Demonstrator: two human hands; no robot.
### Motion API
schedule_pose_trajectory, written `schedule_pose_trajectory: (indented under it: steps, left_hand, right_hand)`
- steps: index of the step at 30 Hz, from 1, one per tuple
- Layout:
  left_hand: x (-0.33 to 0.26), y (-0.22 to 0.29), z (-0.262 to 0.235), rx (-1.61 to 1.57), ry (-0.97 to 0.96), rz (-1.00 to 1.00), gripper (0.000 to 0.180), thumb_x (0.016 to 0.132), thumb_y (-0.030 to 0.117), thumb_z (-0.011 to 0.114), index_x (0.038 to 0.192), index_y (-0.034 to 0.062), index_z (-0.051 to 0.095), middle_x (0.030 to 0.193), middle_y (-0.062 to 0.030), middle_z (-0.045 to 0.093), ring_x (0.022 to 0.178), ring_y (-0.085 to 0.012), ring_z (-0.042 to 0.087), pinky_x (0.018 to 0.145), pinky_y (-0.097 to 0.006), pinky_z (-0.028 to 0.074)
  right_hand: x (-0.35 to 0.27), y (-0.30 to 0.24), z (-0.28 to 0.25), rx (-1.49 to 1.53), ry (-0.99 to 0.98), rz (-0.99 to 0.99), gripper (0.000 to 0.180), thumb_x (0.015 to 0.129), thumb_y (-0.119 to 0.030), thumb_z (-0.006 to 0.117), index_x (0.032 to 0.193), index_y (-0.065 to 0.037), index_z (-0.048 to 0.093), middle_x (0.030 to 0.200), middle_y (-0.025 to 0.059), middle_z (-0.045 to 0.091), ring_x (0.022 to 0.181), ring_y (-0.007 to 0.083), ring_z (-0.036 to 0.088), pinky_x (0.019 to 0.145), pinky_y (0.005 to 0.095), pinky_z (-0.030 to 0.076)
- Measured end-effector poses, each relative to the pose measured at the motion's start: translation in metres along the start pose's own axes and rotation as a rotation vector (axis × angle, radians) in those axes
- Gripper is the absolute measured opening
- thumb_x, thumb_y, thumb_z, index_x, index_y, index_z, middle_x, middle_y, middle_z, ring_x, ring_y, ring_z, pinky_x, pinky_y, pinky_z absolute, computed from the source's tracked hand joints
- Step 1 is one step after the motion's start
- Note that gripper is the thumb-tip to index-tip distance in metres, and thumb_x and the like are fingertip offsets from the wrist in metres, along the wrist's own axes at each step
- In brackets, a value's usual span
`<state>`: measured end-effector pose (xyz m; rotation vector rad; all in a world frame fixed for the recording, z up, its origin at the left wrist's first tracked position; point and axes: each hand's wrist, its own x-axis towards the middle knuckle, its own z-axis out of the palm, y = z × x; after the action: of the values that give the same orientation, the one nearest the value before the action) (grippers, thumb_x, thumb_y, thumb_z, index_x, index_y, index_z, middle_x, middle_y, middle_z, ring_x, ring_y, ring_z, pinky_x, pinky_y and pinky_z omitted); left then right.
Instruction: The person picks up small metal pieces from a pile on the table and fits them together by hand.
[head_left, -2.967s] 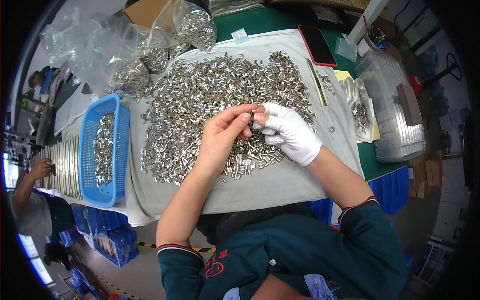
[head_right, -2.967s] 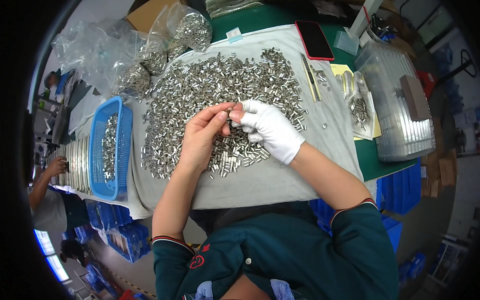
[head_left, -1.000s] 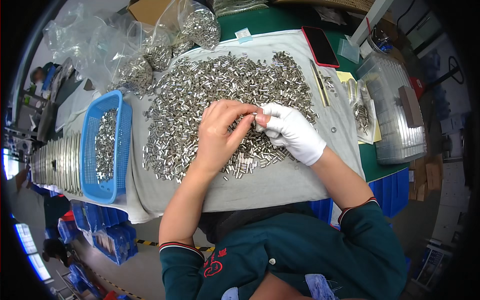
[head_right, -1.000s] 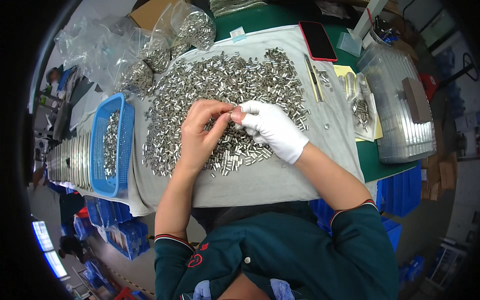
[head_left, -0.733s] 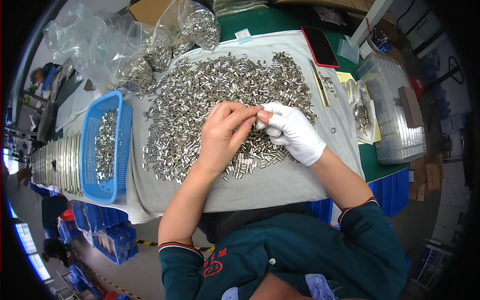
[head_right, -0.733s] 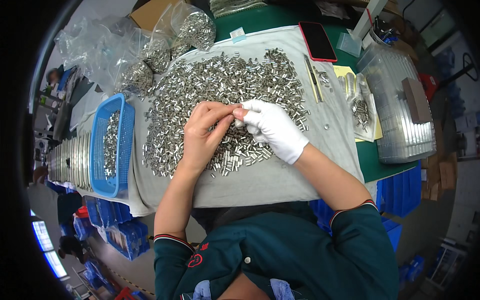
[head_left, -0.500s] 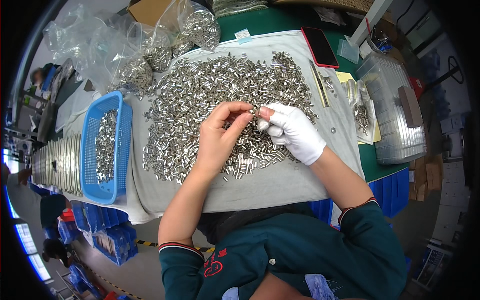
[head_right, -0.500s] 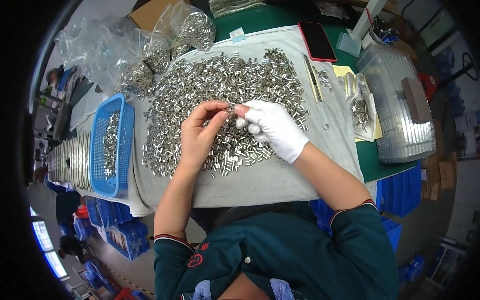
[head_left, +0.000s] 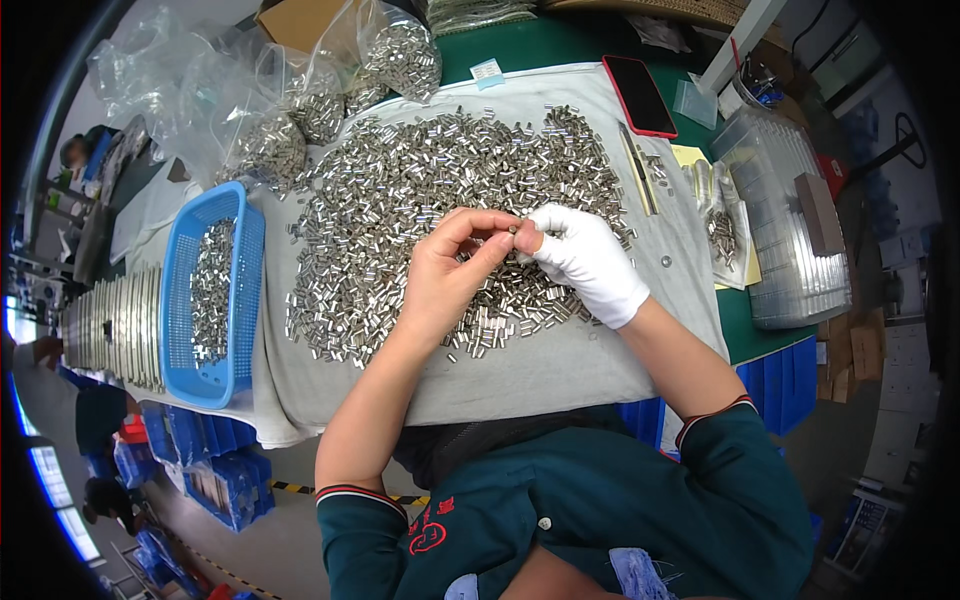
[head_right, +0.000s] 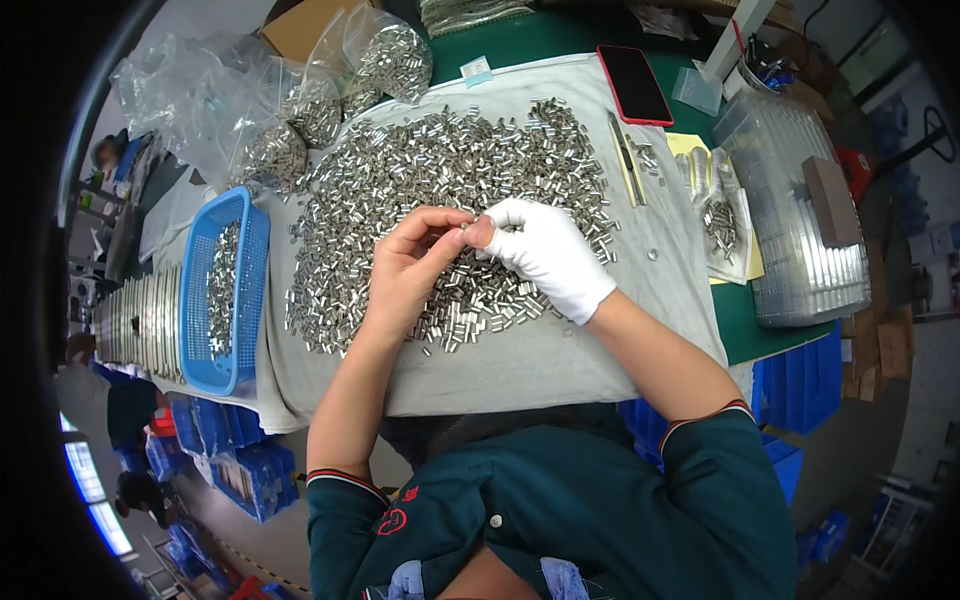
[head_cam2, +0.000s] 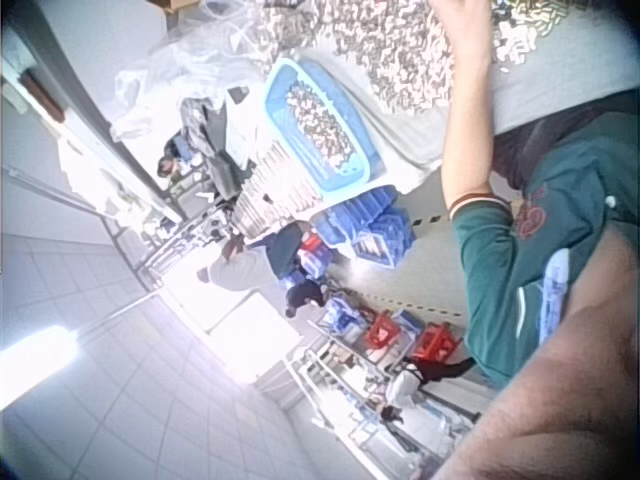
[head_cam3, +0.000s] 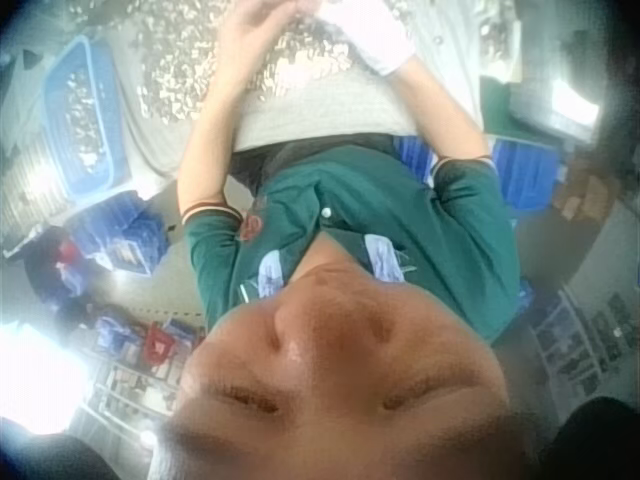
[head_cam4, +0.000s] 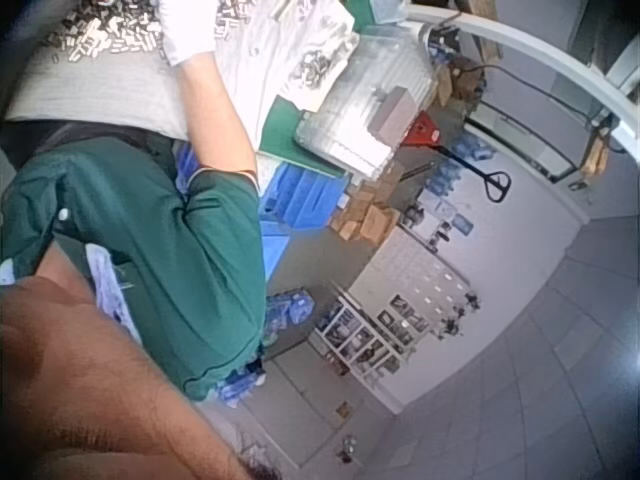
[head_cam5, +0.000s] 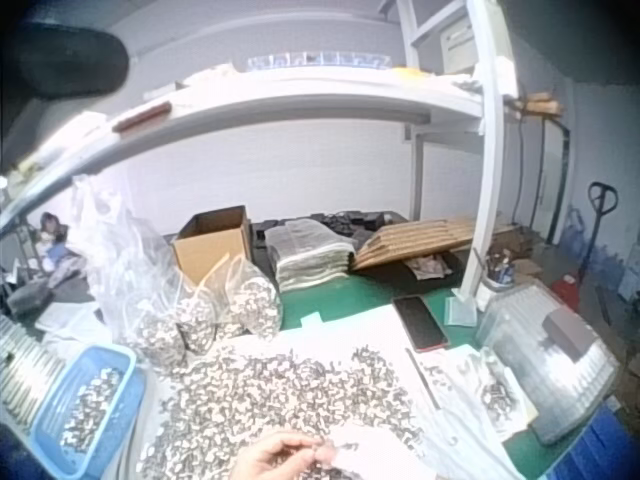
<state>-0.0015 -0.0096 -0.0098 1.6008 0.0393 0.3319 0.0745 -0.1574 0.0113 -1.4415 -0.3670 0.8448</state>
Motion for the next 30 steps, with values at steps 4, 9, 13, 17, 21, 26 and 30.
schedule_pose_trajectory:
  steps: [4, 9, 13, 17, 21, 26, 30]
  left_hand:
    - [-0.001, 0.005, 0.001, -0.104, 0.035, -0.072, 0.015, 0.082, 0.009, 0.058, 0.095, 0.0023, 0.060, 0.089, -0.0021, 0.059, 0.076, -0.0065, 0.053, 0.068, -0.020, 0.043]
    - [-0.001, 0.007, 0.002, -0.179, 0.035, -0.104, 0.016, 0.082, 0.008, 0.057, 0.096, -0.0008, 0.059, 0.090, -0.0038, 0.061, 0.078, -0.0064, 0.054, 0.071, -0.021, 0.044]
    - [-0.001, 0.012, 0.003, -0.255, 0.016, -0.205, 0.020, 0.084, 0.010, 0.056, 0.101, -0.0001, 0.060, 0.086, -0.0026, 0.061, 0.078, -0.0062, 0.054, 0.071, -0.020, 0.044]
    - [-0.001, 0.008, 0.001, -0.363, -0.004, -0.320, 0.022, 0.084, 0.014, 0.055, 0.101, 0.0016, 0.061, 0.083, -0.0008, 0.061, 0.072, -0.0055, 0.051, 0.068, -0.019, 0.042]
    - [-0.001, 0.008, 0.001, -0.380, 0.002, -0.356, 0.022, 0.084, 0.014, 0.055, 0.102, 0.0021, 0.062, 0.081, -0.0001, 0.061, 0.069, -0.0051, 0.049, 0.066, -0.019, 0.041]
    - [-0.001, 0.014, 0.007, -0.264, 0.063, -0.210, 0.016, 0.083, 0.010, 0.057, 0.095, 0.0006, 0.062, 0.084, -0.0019, 0.059, 0.074, -0.0068, 0.052, 0.070, -0.021, 0.043]
    - [-0.002, 0.005, 0.003, -0.070, 0.086, -0.017, 0.013, 0.081, 0.008, 0.059, 0.091, 0.0011, 0.061, 0.085, -0.0038, 0.058, 0.076, -0.0089, 0.055, 0.068, -0.022, 0.045]
  right_hand:
    - [0.000, 0.001, 0.002, 0.009, 0.020, -0.073, 0.021, 0.077, -0.022, 0.065, 0.082, -0.002, 0.062, 0.074, -0.0005, 0.056, 0.069, 0.0043, 0.047, 0.060, 0.0199, 0.038]
    - [-0.002, -0.001, 0.003, -0.040, 0.058, -0.057, 0.020, 0.077, -0.019, 0.065, 0.083, -0.001, 0.061, 0.077, 0.0007, 0.058, 0.073, 0.0060, 0.049, 0.067, 0.0212, 0.040]
    - [0.001, 0.002, 0.002, -0.102, 0.082, -0.179, 0.019, 0.077, -0.019, 0.065, 0.082, -0.001, 0.061, 0.077, 0.0015, 0.058, 0.073, 0.0067, 0.050, 0.069, 0.0217, 0.040]
    - [-0.001, -0.001, 0.004, -0.116, 0.093, -0.163, 0.019, 0.077, -0.019, 0.065, 0.081, -0.001, 0.060, 0.076, 0.0020, 0.058, 0.073, 0.0066, 0.050, 0.069, 0.0218, 0.041]
    - [0.000, 0.001, 0.003, -0.116, 0.087, -0.143, 0.019, 0.076, -0.018, 0.066, 0.081, -0.001, 0.060, 0.075, 0.0025, 0.059, 0.074, 0.0068, 0.050, 0.068, 0.0222, 0.041]
    - [0.000, 0.002, 0.003, -0.176, 0.097, -0.173, 0.019, 0.076, -0.019, 0.066, 0.082, -0.001, 0.061, 0.075, 0.0024, 0.059, 0.074, 0.0068, 0.051, 0.068, 0.0222, 0.041]
    - [-0.002, -0.002, 0.004, -0.080, 0.063, -0.093, 0.021, 0.077, -0.021, 0.065, 0.084, -0.002, 0.061, 0.076, 0.0011, 0.058, 0.073, 0.0061, 0.050, 0.067, 0.0217, 0.041]
